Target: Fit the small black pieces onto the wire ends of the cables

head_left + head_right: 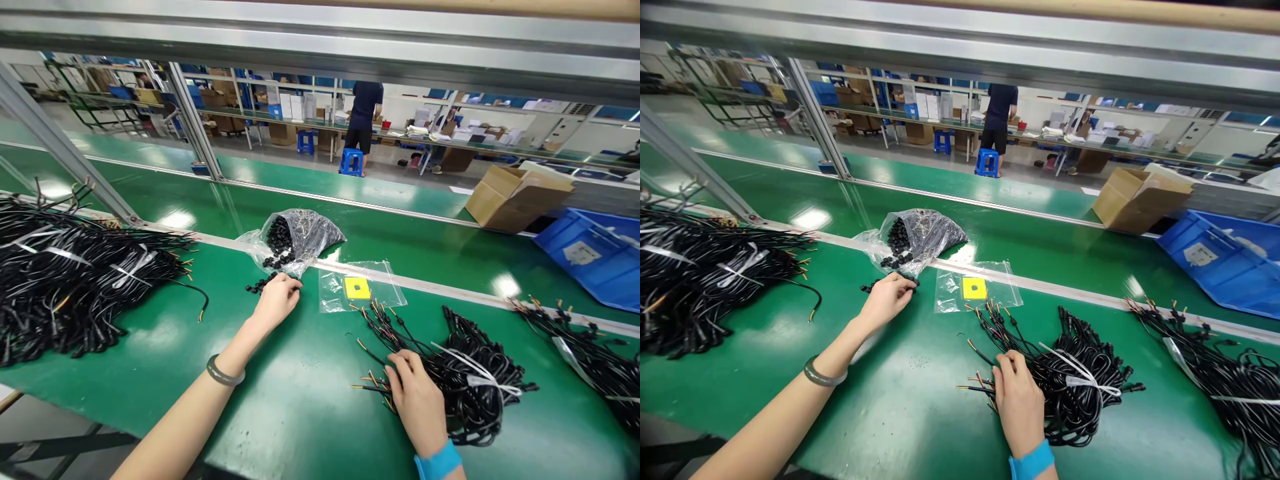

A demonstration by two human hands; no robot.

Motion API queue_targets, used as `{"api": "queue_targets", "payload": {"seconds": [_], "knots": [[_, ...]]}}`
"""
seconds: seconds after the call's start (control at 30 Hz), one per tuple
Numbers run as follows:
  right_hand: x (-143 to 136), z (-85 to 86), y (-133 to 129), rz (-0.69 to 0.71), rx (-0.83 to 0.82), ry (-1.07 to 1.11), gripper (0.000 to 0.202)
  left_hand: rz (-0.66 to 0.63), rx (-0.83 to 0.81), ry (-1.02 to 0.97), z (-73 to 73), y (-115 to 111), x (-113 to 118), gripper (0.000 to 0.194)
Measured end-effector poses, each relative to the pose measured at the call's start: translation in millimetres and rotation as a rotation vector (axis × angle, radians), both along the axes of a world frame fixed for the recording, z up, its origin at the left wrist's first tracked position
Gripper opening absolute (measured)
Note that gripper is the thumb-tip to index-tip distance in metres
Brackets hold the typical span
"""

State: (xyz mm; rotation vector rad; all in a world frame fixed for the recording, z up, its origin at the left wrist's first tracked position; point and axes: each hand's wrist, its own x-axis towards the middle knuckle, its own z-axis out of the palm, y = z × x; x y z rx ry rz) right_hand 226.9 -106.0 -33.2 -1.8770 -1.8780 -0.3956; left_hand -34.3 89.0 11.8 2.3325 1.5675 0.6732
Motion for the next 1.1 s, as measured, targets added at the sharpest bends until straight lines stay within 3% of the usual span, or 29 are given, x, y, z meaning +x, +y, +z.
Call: {"api": "queue_targets", "payload": {"seconds": [0.1,0.23,0.43,0.6,0.77,1.1], "knots": [[-1,-2.4,3,0.044,-0.002,-0.047,0.033,-0.097,-0.152,-0.270,-0.1,-2,15,0.020],[-2,-2.8,6,0.051,0.003,-0.024,0.034,-0.195,-0.332,-0.402,-3.4,-3,43,0.016],[-1,-3.7,5,0.046,0.019,0.063,0.030,-0.274,-0.283,-0.476,-13.7,-3,77,0.025],[-2,-5.5,5,0.052,0.011,0.105,0.029,-0.335,-0.163,-0.347,-16.5,4,88,0.021],[-4,-5.6,6,0.058,0.017,0.114,0.029,-0.402,0.015,0.010,-13.2,17,98,0.029],[-7,-3.0,6,0.058,0.002,0.130,0.029,-0.489,0.016,0.224,-23.1,26,112,0.022]]}}
